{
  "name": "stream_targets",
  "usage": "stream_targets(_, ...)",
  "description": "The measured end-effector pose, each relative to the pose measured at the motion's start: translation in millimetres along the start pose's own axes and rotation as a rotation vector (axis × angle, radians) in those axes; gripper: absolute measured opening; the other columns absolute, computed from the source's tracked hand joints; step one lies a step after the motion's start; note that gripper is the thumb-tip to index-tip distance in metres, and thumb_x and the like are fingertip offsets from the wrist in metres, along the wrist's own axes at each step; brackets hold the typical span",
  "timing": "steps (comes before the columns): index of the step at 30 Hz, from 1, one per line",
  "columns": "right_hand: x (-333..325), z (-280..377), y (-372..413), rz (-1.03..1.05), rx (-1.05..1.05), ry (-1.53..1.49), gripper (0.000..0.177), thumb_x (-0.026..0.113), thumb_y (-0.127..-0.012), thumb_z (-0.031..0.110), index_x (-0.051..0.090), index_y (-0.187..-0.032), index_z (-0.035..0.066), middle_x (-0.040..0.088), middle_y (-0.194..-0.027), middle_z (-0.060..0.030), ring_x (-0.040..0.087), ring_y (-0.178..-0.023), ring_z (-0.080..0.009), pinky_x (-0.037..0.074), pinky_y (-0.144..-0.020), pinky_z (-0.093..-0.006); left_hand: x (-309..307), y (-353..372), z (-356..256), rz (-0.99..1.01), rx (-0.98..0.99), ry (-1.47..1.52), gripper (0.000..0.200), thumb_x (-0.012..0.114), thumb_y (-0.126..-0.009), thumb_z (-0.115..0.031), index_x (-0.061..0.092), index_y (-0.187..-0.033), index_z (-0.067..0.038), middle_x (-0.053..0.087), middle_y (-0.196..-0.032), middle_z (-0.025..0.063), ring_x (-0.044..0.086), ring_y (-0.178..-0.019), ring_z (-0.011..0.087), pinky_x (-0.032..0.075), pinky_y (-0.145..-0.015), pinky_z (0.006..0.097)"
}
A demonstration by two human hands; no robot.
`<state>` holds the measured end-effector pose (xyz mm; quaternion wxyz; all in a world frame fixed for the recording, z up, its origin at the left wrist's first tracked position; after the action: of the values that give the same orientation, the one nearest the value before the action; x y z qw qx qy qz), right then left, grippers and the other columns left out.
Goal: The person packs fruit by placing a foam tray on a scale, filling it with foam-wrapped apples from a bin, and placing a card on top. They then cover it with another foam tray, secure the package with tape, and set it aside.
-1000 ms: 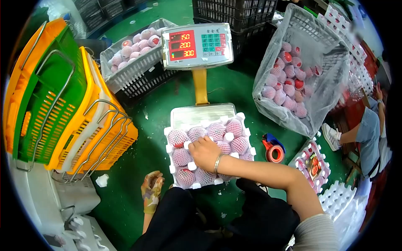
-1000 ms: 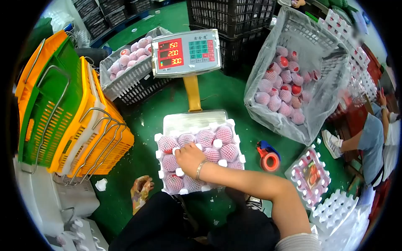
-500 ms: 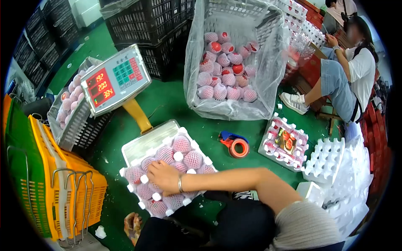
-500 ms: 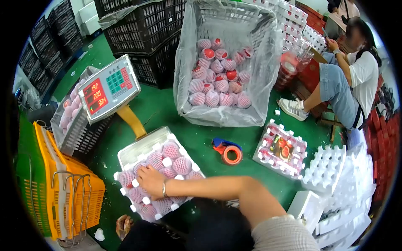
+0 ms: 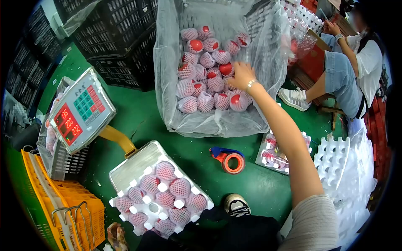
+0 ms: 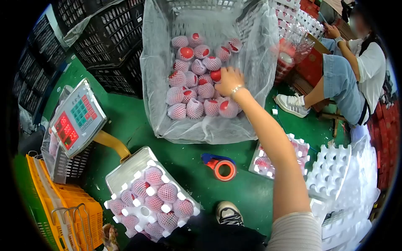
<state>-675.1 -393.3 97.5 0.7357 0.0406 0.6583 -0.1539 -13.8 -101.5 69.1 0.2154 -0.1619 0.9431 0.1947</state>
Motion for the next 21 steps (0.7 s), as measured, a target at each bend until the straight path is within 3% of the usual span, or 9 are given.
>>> stream_targets(3,40.3,-12.4,-55.7,-0.122,0.016,0.099,0.074,0.076,-0.064,0.045,0.054,-0.121,0.005,0.062,-0.115,-0.0131,0.046,-0.123,-0.0350,0.034,-0.100,-0.0486,7.0,-6.3,-8.4,0.033,0.028,-0.003,0.027,0.060,-0.091,-0.012,0.055,-0.114,0.002,0.061,-0.096,0.0088,0.058,-0.085,0.0140,0.047,-0.076,0.0258)
stream_targets(6,57.8,-4.7,-68.6,-0.035,0.313,0.055,0.073,0.081,-0.057,0.044,0.058,-0.115,0.007,0.063,-0.117,-0.0118,0.050,-0.119,-0.0301,0.032,-0.100,-0.0419,6.9,-3.8,-10.1,0.039,0.043,0.000,0.025,0.059,-0.091,-0.010,0.055,-0.113,0.001,0.061,-0.096,0.0083,0.058,-0.085,0.0138,0.047,-0.077,0.0258)
stream_targets(9,32.7,-2.7,-44.8,-0.072,0.293,-0.094,0.070,0.080,-0.057,0.043,0.059,-0.115,0.008,0.064,-0.116,-0.0124,0.050,-0.119,-0.0266,0.031,-0.102,-0.0424,1.1,-3.1,-4.9,0.052,0.046,0.027,0.023,0.058,-0.092,-0.009,0.055,-0.112,0.001,0.061,-0.096,0.0079,0.058,-0.085,0.0136,0.047,-0.077,0.0257)
stream_targets(10,32.4,-0.2,-29.3,-0.196,0.270,-0.179,0.074,0.083,-0.056,0.038,0.058,-0.118,0.007,0.065,-0.114,-0.0132,0.054,-0.115,-0.0260,0.038,-0.099,-0.0435,-0.6,-3.4,-1.0,0.057,0.046,0.050,0.023,0.058,-0.092,-0.008,0.056,-0.112,0.001,0.061,-0.095,0.0077,0.058,-0.085,0.0135,0.047,-0.078,0.0257)
stream_targets(12,30.1,5.9,8.2,-0.221,0.197,-0.703,0.075,0.085,-0.057,0.035,0.056,-0.119,0.005,0.064,-0.113,-0.0143,0.060,-0.107,-0.0299,0.046,-0.091,-0.0413,-2.7,-5.3,4.9,0.094,0.067,0.118,0.022,0.057,-0.092,-0.007,0.056,-0.112,0.001,0.061,-0.095,0.0074,0.058,-0.085,0.0134,0.047,-0.078,0.0257)
stream_targets(13,29.6,15.7,31.5,-0.211,0.193,-0.698,0.075,0.085,-0.057,0.035,0.056,-0.119,0.005,0.064,-0.113,-0.0143,0.060,-0.107,-0.0299,0.046,-0.091,-0.0413,-1.7,-7.0,4.5,0.121,0.087,0.134,0.021,0.057,-0.092,-0.007,0.056,-0.112,0.001,0.060,-0.095,0.0073,0.058,-0.085,0.0133,0.047,-0.078,0.0257)
stream_targets(15,20.1,50.1,66.5,-0.104,-0.076,-1.346,0.070,0.084,-0.062,0.032,0.056,-0.119,0.002,0.064,-0.109,-0.0191,0.064,-0.099,-0.0324,0.051,-0.083,-0.0396,20.0,4.1,-44.7,0.125,0.190,0.029,0.019,0.053,-0.091,0.000,0.056,-0.110,0.002,0.058,-0.098,0.0060,0.056,-0.088,0.0121,0.045,-0.080,0.0240)
stream_targets(19,12.5,42.1,68.0,-0.230,-0.017,-0.996,0.059,0.079,-0.073,0.036,0.058,-0.116,0.001,0.064,-0.107,-0.0228,0.065,-0.097,-0.0346,0.051,-0.084,-0.0404,19.8,8.0,-61.4,0.111,0.282,0.065,0.018,0.055,-0.091,0.000,0.056,-0.109,0.002,0.058,-0.099,0.0058,0.057,-0.089,0.0118,0.045,-0.080,0.0236)
stream_targets(21,-4.9,30.3,56.3,-0.041,0.211,-0.329,0.053,0.072,-0.080,0.041,0.059,-0.113,0.001,0.062,-0.111,-0.0227,0.063,-0.098,-0.0366,0.051,-0.083,-0.0413,14.3,10.4,-62.1,0.089,0.355,-0.034,0.018,0.056,-0.091,-0.001,0.056,-0.108,0.002,0.058,-0.099,0.0057,0.057,-0.088,0.0119,0.045,-0.081,0.0237)
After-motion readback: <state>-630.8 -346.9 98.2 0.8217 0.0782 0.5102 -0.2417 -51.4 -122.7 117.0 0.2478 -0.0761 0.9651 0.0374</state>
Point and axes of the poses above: each hand's wrist, its own y-axis away from the middle knuckle, its own x-axis out of the palm, z = x × y, the point moved 2 cm from there along -y, towards the middle knuckle
